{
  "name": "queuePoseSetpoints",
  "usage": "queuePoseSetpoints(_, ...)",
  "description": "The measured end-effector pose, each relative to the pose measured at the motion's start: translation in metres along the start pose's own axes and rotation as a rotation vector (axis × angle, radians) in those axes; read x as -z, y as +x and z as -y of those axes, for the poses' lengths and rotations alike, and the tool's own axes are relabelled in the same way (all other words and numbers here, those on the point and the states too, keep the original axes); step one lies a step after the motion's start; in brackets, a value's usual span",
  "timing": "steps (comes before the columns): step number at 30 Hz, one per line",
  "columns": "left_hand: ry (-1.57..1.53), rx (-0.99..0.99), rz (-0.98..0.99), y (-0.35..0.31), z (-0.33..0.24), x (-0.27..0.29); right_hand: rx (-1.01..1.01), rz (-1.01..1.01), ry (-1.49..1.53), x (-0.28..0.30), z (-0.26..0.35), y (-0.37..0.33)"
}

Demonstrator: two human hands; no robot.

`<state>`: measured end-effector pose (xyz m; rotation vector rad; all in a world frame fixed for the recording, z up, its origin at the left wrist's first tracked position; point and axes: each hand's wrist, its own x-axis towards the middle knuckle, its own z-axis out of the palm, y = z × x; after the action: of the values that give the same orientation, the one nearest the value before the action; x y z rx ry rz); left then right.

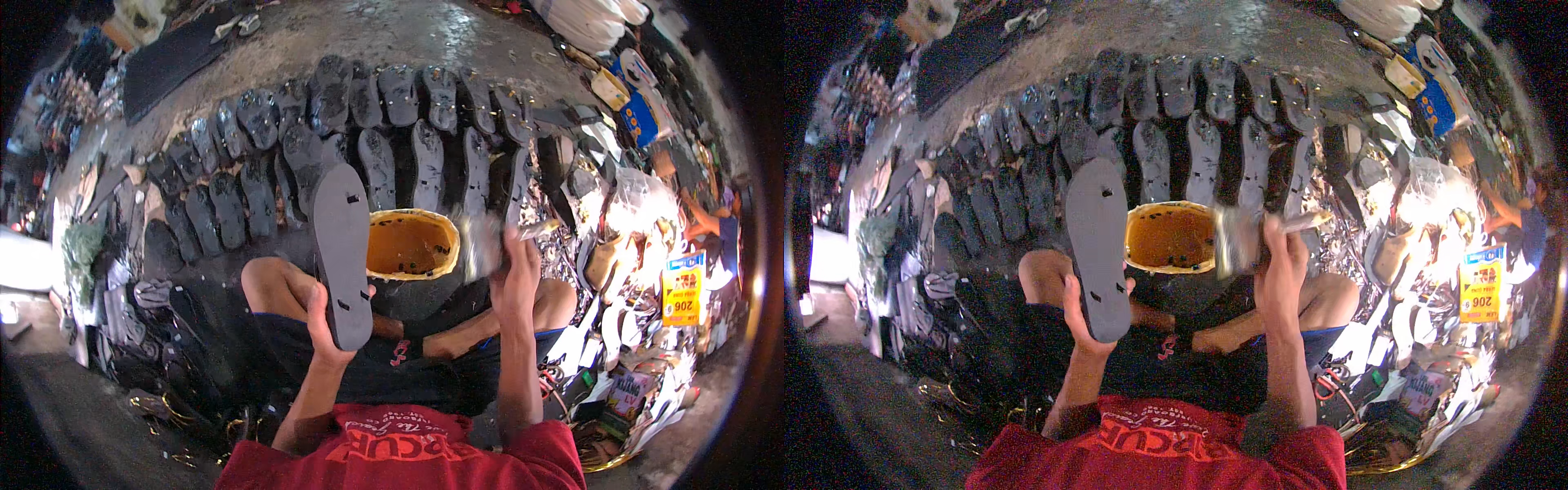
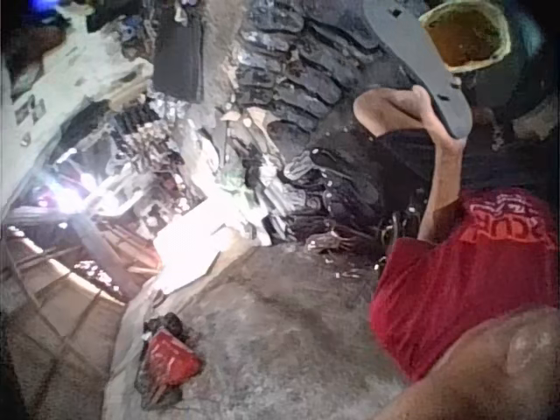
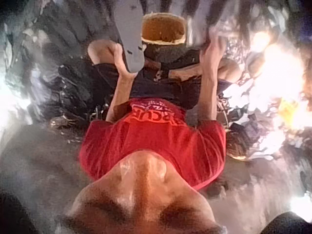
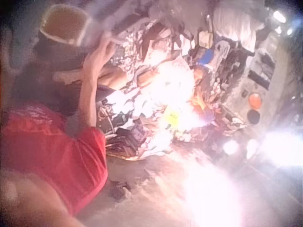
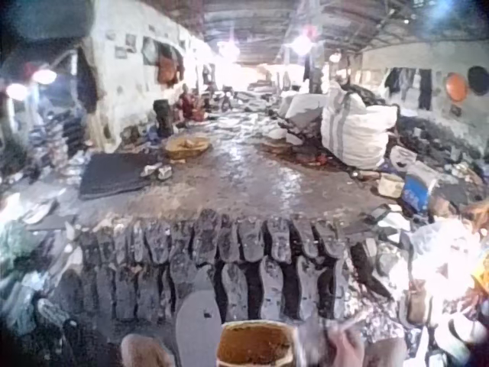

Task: The person sits on the floor and repeatedly applies a brown adhesive from a container onto the soles of black flip-flops using a brush. They handle each slipper one at a time, coat the sole, and place it back among many others on the floor.

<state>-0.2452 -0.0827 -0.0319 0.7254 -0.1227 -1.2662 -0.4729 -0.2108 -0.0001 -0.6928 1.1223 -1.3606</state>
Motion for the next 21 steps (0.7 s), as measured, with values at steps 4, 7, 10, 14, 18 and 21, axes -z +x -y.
queuePoseSetpoints(4,0.205,-0.017,0.041,-0.01,0.007,-0.013,0.334,0.158,-0.147,-0.066,0.021,0.01)
queuePoseSetpoints(7,0.156,0.026,0.238,-0.017,0.011,-0.02,0.574,0.294,-0.548,-0.099,0.023,0.015)
queuePoseSetpoints(10,0.105,0.019,0.238,-0.018,0.015,-0.023,0.389,-0.023,-0.038,-0.1,0.024,0.005)
queuePoseSetpoints(14,0.123,0.01,0.146,-0.022,0.016,-0.023,0.327,0.324,-0.466,-0.088,0.023,-0.012)
queuePoseSetpoints(18,0.291,-0.006,0.267,-0.023,0.01,-0.022,0.375,0.08,-0.255,-0.093,0.039,0.002)
queuePoseSetpoints(21,0.294,-0.042,0.297,-0.018,0.004,-0.02,0.448,0.095,-0.488,-0.093,0.037,0.001)
